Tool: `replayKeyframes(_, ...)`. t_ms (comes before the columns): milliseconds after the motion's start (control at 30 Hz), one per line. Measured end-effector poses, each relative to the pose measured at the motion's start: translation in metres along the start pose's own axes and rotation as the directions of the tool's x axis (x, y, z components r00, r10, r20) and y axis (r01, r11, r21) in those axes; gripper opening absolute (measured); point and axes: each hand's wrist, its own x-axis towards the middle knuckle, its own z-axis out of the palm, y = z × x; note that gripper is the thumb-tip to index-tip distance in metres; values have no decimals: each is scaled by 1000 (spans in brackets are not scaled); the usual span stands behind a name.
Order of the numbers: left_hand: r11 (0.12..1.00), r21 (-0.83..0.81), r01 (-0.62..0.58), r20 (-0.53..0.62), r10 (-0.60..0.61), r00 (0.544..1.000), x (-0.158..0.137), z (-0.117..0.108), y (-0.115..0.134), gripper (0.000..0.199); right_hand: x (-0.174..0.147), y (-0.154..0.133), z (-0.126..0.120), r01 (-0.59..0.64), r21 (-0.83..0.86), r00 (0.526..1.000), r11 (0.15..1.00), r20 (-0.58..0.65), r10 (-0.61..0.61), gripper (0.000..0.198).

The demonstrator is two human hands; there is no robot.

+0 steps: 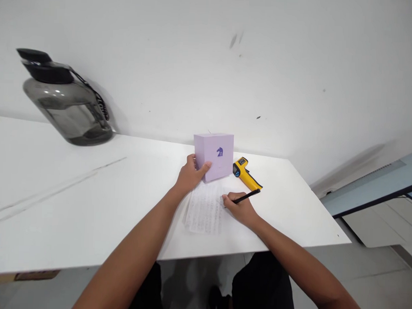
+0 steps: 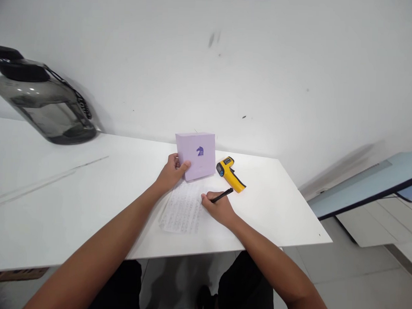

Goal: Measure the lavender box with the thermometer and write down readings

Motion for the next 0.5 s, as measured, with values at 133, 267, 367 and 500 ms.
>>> replayKeyframes(133,1000,6,3,3,-3,1000,0,0,0,77,0,-1,0,-12,4,1000,1000,-17,12,53)
replayKeyframes(267,1000,-2,-3,-13,3,1000,2,1,-3,76,0,-2,1,-18,-3,999,1000,-41,18,53)
replayKeyframes(367,1000,-5,-6,-15,6,1000,3,1,-5,77,0,-2,1,-1,-23,999,1000,-34,0,52)
replayKeyframes(500,1000,-11,-6,-8,6,1000,3,1,-6,77,0,-2,1,25,-7,1000,1000,13,-25,52)
